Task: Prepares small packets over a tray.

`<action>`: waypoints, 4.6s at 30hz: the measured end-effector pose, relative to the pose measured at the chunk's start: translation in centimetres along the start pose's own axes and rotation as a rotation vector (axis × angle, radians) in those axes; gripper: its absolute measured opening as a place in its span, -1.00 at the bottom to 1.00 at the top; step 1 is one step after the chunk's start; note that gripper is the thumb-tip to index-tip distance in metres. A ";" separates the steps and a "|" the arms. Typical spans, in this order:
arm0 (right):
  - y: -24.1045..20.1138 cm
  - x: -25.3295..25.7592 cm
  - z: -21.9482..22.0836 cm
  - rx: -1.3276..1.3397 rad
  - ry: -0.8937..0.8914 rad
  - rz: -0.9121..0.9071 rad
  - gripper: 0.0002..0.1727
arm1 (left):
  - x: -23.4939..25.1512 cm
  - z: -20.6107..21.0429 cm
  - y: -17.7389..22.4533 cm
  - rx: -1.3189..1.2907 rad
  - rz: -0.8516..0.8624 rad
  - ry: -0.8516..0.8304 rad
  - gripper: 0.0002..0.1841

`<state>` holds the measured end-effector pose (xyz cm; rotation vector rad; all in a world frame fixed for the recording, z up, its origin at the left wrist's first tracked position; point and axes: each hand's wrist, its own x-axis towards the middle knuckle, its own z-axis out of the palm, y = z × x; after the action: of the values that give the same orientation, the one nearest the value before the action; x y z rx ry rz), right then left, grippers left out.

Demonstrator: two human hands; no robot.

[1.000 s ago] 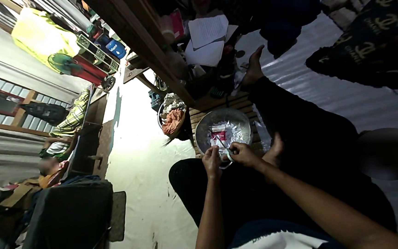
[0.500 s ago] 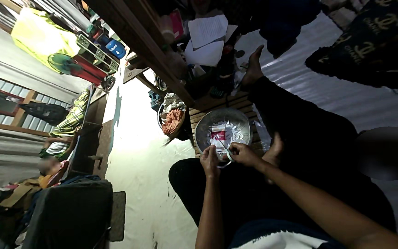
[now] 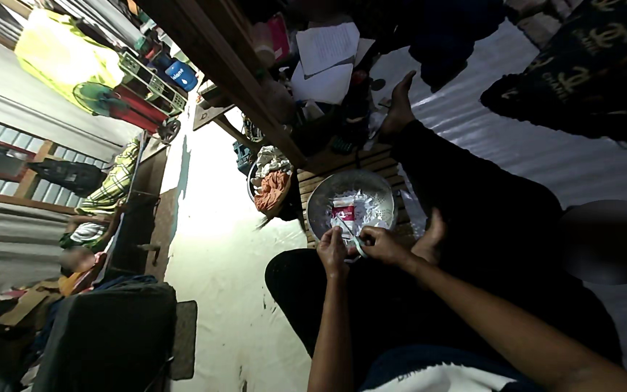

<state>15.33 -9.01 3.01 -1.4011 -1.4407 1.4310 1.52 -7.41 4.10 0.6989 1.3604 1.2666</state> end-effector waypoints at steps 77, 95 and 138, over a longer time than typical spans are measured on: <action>0.3 0.1 0.0 0.068 0.065 -0.029 -0.74 | -0.4 -0.1 0.4 0.019 0.017 -0.054 -0.89; 0.3 0.1 0.0 -0.010 -0.014 -0.042 -0.61 | 0.3 0.2 0.9 -0.007 0.024 -0.015 -0.87; 0.6 0.2 -1.6 -0.040 -0.003 0.071 -0.65 | 1.1 -0.3 -0.7 0.204 0.020 -0.032 -0.76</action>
<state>16.89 -8.50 2.68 -1.4893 -1.4410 1.4560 1.13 -6.68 3.01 0.8720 1.4729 1.1369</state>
